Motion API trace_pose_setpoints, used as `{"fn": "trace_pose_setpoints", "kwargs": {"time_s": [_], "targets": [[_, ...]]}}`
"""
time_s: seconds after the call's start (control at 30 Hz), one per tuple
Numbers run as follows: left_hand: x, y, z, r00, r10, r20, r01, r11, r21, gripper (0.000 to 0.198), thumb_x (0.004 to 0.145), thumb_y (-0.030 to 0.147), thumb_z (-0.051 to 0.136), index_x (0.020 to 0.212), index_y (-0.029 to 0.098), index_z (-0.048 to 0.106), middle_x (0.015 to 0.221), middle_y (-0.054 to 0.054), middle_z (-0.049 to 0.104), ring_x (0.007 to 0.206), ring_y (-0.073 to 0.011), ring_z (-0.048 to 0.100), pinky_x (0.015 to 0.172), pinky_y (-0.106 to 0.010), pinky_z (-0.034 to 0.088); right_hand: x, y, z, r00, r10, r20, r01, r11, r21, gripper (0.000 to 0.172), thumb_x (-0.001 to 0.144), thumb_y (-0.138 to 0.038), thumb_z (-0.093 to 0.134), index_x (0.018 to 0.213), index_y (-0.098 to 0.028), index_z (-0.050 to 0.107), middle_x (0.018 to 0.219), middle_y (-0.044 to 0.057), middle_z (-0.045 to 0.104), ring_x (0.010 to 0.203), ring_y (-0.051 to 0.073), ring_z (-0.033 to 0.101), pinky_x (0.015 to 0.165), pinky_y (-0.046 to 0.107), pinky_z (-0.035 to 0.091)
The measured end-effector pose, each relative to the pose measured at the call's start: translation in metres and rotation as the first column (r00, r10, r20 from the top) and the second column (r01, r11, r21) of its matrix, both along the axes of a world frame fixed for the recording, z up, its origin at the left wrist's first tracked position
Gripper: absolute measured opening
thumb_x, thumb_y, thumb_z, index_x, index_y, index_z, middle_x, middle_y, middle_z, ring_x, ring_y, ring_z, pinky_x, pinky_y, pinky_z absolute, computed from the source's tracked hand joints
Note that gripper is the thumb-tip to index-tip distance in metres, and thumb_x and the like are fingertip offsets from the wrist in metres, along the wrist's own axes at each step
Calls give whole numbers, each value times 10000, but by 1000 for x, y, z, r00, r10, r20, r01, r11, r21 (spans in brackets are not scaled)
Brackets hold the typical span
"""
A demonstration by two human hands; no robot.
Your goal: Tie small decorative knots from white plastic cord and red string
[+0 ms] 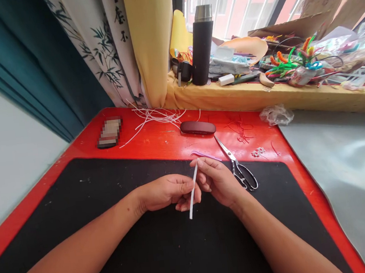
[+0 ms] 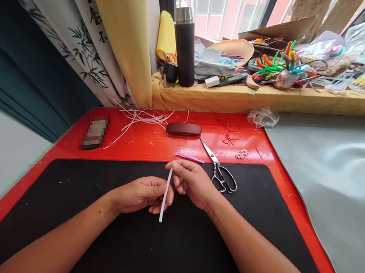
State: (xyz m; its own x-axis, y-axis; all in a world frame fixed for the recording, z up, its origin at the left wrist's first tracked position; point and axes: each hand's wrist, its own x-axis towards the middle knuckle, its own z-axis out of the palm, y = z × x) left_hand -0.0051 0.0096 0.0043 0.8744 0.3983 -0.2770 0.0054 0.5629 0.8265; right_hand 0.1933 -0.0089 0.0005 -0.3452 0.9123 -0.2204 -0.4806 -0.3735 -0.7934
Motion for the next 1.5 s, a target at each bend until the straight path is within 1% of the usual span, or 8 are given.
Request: {"fn": "trace_pose_setpoints", "kwargs": {"time_s": [0.13,0.23,0.4,0.57,0.87,1.2,1.37,1.5], "targets": [[1,0,0,998,39,48,-39,999,-4,435,933,555,745,945,121,730,905,-87,691,692,-129,592,583,-233,423,3,1,0,998,-44,-36,44,999,-10,352,808,-475,884,941,-170,771,545,-64,563,410,50,449,410,168,289],[1,1,-2,997,40,69,-37,999,-37,428,928,544,759,983,121,719,994,-140,751,707,-147,641,571,-239,437,4,2,0,998,-46,-47,46,999,-18,363,803,-477,889,955,-170,769,551,-65,564,413,52,459,408,164,301],[1,3,-5,994,18,105,-7,995,-102,421,903,519,798,1010,117,734,927,-142,783,627,-134,641,546,-234,450,3,1,0,998,-42,-42,41,999,-26,372,801,-487,887,954,-173,759,551,-65,566,414,55,463,410,163,307],[2,4,-7,994,57,93,-43,988,-147,375,887,461,831,1034,121,772,848,-105,768,564,-101,605,533,-212,437,2,1,1,999,-34,-40,33,999,-24,364,808,-491,882,940,-177,755,551,-66,565,417,61,489,410,167,319],[4,4,-8,994,91,67,-82,989,-122,328,890,427,828,926,109,760,774,-83,727,540,-92,567,509,-205,426,1,1,2,999,-23,-38,22,999,-25,373,802,-495,884,939,-175,750,555,-65,560,421,59,482,415,169,312],[8,1,0,989,146,15,-146,989,-6,431,840,518,854,905,107,743,765,-72,723,551,-91,559,523,-216,410,1,1,0,999,-51,8,51,998,-22,385,799,-500,882,974,-175,772,592,-55,582,443,61,497,429,171,344],[7,3,3,981,190,-49,-178,967,180,439,861,546,814,909,114,746,794,-74,735,599,-109,588,558,-230,427,1,2,-1,994,-79,69,78,997,12,427,810,-549,859,994,-172,785,633,-31,616,479,78,559,446,181,376],[7,6,6,953,276,-123,-213,902,375,416,872,534,781,915,122,749,792,-66,740,587,-114,566,551,-242,420,3,3,-3,974,-156,162,142,985,99,424,840,-578,819,974,-179,773,653,-15,654,483,86,570,453,192,391]]}}
